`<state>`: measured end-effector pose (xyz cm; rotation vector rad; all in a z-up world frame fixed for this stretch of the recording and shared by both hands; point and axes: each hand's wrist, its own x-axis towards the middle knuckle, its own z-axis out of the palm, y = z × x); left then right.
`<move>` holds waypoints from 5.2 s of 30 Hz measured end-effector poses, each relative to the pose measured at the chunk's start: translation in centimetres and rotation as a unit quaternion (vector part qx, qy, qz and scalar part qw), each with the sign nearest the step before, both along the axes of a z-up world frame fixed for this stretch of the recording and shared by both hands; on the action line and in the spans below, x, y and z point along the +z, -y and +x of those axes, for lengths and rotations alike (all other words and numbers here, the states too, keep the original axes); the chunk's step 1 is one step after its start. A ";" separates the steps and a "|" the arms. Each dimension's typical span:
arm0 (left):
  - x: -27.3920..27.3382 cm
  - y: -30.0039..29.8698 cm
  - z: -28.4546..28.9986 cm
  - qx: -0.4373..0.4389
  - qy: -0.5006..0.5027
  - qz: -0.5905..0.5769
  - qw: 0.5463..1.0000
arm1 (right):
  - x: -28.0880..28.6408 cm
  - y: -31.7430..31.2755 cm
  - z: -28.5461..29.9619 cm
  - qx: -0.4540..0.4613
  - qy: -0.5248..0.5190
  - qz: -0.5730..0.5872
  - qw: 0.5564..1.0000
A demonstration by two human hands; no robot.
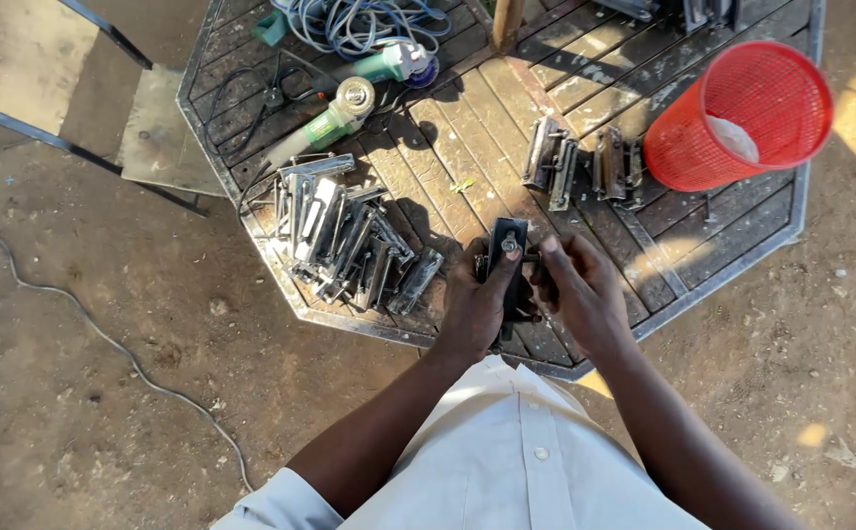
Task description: Inspecting and sorting various metal components and fasteners on a workbench in a fabrication shop.
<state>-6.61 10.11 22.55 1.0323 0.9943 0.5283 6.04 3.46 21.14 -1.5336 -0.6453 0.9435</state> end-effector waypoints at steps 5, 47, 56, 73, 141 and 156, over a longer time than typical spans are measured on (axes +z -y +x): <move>2.8 1.6 2.1 0.053 -0.031 -0.034 0.998 | 0.2 1.1 2.5 0.036 0.051 0.083 0.995; 1.3 1.9 6.7 0.089 0.060 -0.070 0.992 | 0.0 2.0 7.1 0.024 -0.104 0.130 0.986; 4.3 2.3 6.9 0.092 0.023 -0.047 0.994 | -1.0 1.9 7.5 0.023 -0.129 0.094 0.987; 0.3 1.7 6.7 0.095 0.067 -0.072 0.991 | -2.4 2.2 7.6 0.011 -0.167 0.082 0.982; -10.8 -2.2 5.2 0.214 0.139 -0.202 0.946 | -2.4 2.0 7.0 0.216 -0.046 0.114 0.969; -13.2 -3.2 5.1 0.221 0.126 -0.221 0.942 | 0.4 2.2 5.3 0.187 -0.082 0.086 0.975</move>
